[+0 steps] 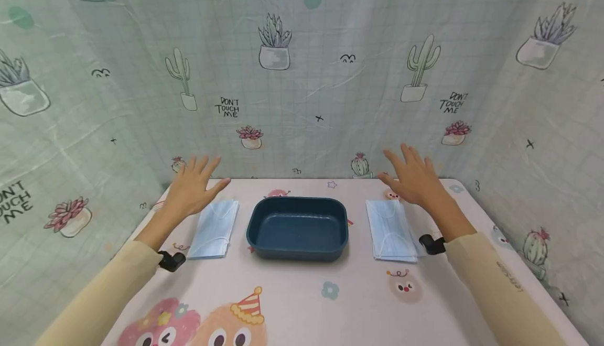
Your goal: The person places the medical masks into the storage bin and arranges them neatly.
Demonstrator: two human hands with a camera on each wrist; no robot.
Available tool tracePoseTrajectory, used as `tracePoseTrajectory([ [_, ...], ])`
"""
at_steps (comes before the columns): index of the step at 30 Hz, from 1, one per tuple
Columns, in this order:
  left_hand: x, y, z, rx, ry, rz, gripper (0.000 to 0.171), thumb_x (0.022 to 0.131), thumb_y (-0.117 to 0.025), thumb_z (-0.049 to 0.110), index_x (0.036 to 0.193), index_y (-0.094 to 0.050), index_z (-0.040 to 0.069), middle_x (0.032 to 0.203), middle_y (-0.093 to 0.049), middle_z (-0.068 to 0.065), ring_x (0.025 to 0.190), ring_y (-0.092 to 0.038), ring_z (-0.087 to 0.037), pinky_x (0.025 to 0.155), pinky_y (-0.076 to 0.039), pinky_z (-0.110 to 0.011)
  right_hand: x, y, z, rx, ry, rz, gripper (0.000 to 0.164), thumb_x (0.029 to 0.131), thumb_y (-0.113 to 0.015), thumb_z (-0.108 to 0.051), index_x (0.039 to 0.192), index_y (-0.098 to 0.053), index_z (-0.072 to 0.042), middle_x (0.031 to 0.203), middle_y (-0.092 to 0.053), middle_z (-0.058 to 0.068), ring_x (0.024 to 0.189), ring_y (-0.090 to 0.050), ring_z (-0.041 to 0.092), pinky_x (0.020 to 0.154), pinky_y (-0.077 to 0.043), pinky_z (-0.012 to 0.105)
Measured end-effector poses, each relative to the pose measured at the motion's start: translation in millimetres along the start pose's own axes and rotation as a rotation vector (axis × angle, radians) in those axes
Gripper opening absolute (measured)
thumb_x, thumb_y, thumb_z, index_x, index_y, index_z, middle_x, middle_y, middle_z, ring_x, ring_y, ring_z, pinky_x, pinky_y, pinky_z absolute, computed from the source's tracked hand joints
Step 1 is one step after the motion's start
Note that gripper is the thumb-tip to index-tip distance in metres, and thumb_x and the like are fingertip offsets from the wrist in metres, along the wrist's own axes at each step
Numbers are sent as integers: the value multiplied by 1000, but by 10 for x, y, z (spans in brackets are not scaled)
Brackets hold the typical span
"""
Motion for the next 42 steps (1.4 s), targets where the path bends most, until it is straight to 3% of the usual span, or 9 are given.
tracePoseTrajectory([
  [10, -341, -20, 169, -131, 28, 53, 82, 101, -44, 67, 164, -30, 17, 167, -31, -25, 157, -16, -50, 127, -10, -67, -407, 3, -203, 9, 33, 26, 72, 101, -61, -45, 159, -35, -10, 162, -27, 35, 145, -29, 60, 112, -25, 80],
  [15, -461, -118, 280, -304, 62, 57, 78, 102, -44, 65, 163, -31, 18, 167, -35, -18, 157, -22, -45, 126, -18, -66, -547, -98, -241, 115, 12, -45, 73, 103, -54, -52, 159, -34, -9, 160, -33, 33, 143, -35, 57, 106, -34, 80],
  [19, -508, -255, 404, -486, 89, 38, 74, 103, -46, 61, 163, -32, 20, 167, -37, -12, 157, -27, -40, 123, -24, -66, -585, -208, -225, 199, 8, -79, 67, 104, -56, -47, 155, -40, -7, 156, -41, 32, 139, -42, 55, 104, -39, 78],
  [26, -502, -509, 632, -794, 134, -21, 65, 104, -52, 52, 160, -35, 23, 162, -43, -16, 153, -37, -38, 122, -31, -62, -568, -417, -112, 307, 15, -89, 57, 102, -63, -29, 150, -46, -3, 142, -58, 29, 125, -59, 50, 97, -52, 66],
  [30, -440, -661, 736, -916, 186, -47, 60, 104, -54, 48, 158, -39, 25, 159, -47, -16, 150, -42, -37, 122, -35, -57, -512, -522, 18, 379, -13, -114, 56, 103, -62, -30, 149, -46, -4, 142, -58, 31, 124, -59, 51, 96, -52, 67],
  [36, -361, -913, 817, -1101, 286, -82, 55, 105, -57, 35, 156, -42, 21, 156, -51, -19, 144, -49, -41, 119, -39, -58, -447, -730, 215, 612, -86, -188, 57, 105, -57, -34, 149, -45, 0, 143, -54, 32, 126, -58, 49, 96, -58, 56],
  [42, -316, -1179, 846, -1238, 318, -135, 54, 106, -55, 21, 157, -41, 18, 157, -47, -20, 146, -45, -40, 120, -36, -59, -431, -835, 322, 639, -131, -186, 55, 104, -59, -31, 146, -48, 3, 141, -55, 33, 125, -58, 49, 95, -59, 52],
])
Point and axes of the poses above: each hand's wrist, its own x-axis towards the middle knuckle, its own y-axis out of the back of the hand, z = x × y, the point moved 7 cm from there along x, towards the middle knuckle
